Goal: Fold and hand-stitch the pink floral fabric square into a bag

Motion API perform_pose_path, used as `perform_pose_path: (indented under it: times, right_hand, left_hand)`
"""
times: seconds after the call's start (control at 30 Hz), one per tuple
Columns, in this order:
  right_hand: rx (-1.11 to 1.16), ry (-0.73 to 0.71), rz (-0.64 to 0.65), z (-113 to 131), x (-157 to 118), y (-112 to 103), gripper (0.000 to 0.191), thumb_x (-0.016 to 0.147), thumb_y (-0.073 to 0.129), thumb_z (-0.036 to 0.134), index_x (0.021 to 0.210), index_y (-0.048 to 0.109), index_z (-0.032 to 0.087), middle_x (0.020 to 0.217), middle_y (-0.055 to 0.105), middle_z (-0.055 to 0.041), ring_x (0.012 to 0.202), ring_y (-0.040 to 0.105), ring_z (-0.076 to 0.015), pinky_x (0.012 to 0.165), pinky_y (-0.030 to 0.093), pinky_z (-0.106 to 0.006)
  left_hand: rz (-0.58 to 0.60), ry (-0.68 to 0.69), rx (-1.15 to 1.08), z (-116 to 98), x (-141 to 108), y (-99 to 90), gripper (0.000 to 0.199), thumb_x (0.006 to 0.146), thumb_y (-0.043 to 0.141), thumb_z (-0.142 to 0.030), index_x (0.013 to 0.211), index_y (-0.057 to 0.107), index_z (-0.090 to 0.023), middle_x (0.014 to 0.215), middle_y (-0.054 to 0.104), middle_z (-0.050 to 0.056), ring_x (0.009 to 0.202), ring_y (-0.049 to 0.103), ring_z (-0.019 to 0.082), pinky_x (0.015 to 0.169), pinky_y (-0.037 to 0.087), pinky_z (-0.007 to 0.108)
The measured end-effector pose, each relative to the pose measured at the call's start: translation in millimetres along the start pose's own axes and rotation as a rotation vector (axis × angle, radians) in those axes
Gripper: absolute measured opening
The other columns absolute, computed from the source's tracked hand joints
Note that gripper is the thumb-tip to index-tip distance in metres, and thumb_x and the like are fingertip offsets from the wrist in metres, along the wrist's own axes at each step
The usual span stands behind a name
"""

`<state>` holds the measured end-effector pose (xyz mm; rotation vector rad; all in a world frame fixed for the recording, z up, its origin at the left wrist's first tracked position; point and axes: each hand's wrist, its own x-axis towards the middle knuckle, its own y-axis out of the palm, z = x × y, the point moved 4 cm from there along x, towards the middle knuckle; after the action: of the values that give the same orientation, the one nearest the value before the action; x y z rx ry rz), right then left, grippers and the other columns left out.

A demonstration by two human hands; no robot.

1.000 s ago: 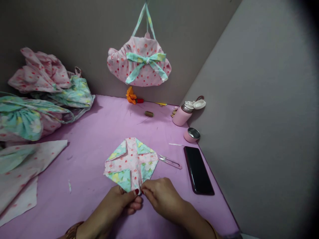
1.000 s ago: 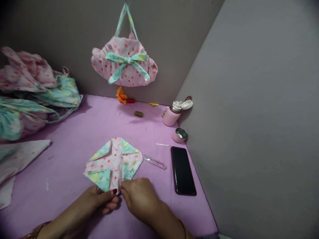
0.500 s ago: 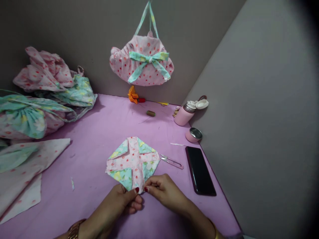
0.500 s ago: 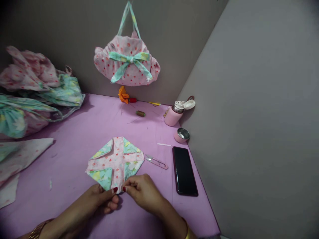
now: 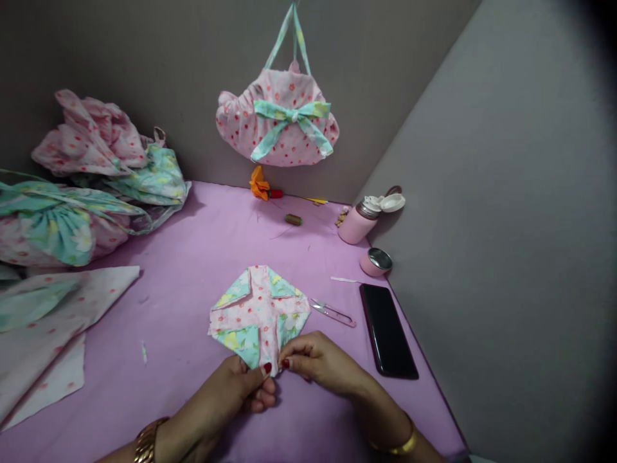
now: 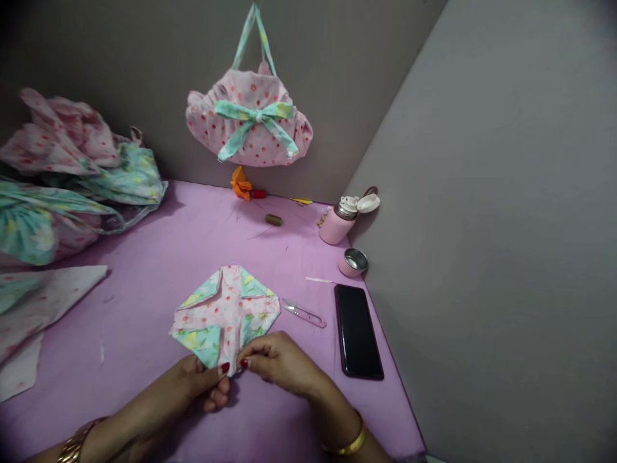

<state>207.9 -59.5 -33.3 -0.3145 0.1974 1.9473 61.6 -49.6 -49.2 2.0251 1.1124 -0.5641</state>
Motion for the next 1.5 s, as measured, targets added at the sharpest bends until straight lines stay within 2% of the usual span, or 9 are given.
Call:
perform_pose_path:
  times: [0.23,0.43,0.63,0.77,0.9,1.23,1.37,1.43,1.5]
  right_hand:
    - [-0.007,0.019,0.039,1.8,0.2,-0.8,0.014,0.082,0.053,0.022,0.083,0.066,0.016,0.054,0.042,0.0063,0.045,0.032,-0.0053,0.041,0.024,-0.017]
    - [-0.093,0.028,-0.006,7.3,-1.2,5.7,0.011,0.083,0.05,0.02,0.079,0.059,0.016,0.055,0.041,0.0064,0.047,0.034,-0.0062,0.043,0.026,-0.017]
    - [-0.44,-0.102,-0.19,17.0,-10.9,26.2,0.012,0.088,0.037,0.014,0.096,0.045,0.018,0.068,0.053,0.0022,0.058,0.047,-0.0102,0.055,0.036,-0.02]
    - [-0.729,-0.076,-0.326,21.2,-13.9,35.1,0.023,0.089,0.038,0.02,0.111,0.041,0.019,0.073,0.057,-0.0015,0.061,0.052,-0.0141,0.056,0.038,-0.023]
    - [-0.934,-0.116,-0.395,29.6,-14.3,40.4,0.016,0.086,0.043,0.021,0.094,0.056,0.019,0.081,0.055,-0.0048,0.07,0.055,-0.0168,0.06,0.039,-0.025]
    - [-0.69,-0.234,-0.414,25.1,-10.2,41.0,0.021,0.085,0.044,0.015,0.077,0.062,0.02,0.073,0.049,-0.0005,0.065,0.052,-0.0121,0.059,0.04,-0.022]
    - [-0.636,-0.414,-0.52,29.7,-15.9,47.1,0.021,0.087,0.04,0.018,0.076,0.058,0.018,0.077,0.048,-0.0039,0.07,0.053,-0.0154,0.062,0.042,-0.026]
    - [-0.439,-0.471,-0.6,32.9,-19.9,45.8,0.019,0.088,0.039,0.022,0.078,0.054,0.018,0.081,0.051,-0.0049,0.066,0.055,-0.0144,0.059,0.043,-0.026]
    - [-0.107,-0.422,-0.668,32.6,-21.7,37.3,0.015,0.09,0.039,0.028,0.082,0.048,0.02,0.078,0.055,-0.0033,0.053,0.054,-0.011,0.049,0.041,-0.023]
  left_hand:
    - [0.02,-0.004,0.005,-1.1,-3.4,0.5,0.023,0.069,0.069,-0.033,0.066,0.063,-0.012,0.055,0.064,0.001,0.048,0.059,0.008,0.046,0.041,0.015]
    - [0.026,0.023,0.014,-2.6,-4.1,0.7,0.024,0.069,0.069,-0.034,0.064,0.063,-0.011,0.056,0.063,0.001,0.048,0.058,0.008,0.046,0.041,0.016]
    - [0.031,0.03,-0.033,-6.4,-7.9,3.6,0.021,0.068,0.07,-0.03,0.062,0.063,-0.011,0.055,0.063,0.0,0.048,0.057,0.007,0.047,0.04,0.015]
    - [0.023,0.029,-0.06,-6.8,-8.2,3.5,0.02,0.067,0.07,-0.028,0.062,0.064,-0.011,0.056,0.063,0.001,0.048,0.056,0.007,0.047,0.04,0.015]
    - [0.022,0.042,-0.061,-5.5,-7.6,2.1,0.02,0.067,0.07,-0.028,0.059,0.063,-0.01,0.054,0.062,0.001,0.048,0.056,0.007,0.047,0.04,0.016]
    - [0.006,0.09,0.001,-3.5,-8.4,1.8,0.019,0.066,0.068,-0.026,0.057,0.061,-0.011,0.055,0.061,0.002,0.049,0.056,0.01,0.049,0.039,0.02]
    - [0.029,0.097,0.006,-2.3,-8.6,2.4,0.021,0.067,0.067,-0.027,0.058,0.06,-0.01,0.054,0.061,0.003,0.048,0.055,0.009,0.049,0.038,0.02]
    - [0.036,0.099,0.003,-1.5,-8.9,2.0,0.02,0.068,0.066,-0.028,0.062,0.06,-0.01,0.054,0.061,0.003,0.047,0.055,0.009,0.048,0.038,0.02]
    - [0.02,0.095,-0.001,-0.6,-9.2,0.6,0.019,0.069,0.066,-0.028,0.067,0.06,-0.01,0.057,0.062,0.003,0.048,0.056,0.01,0.048,0.039,0.02]
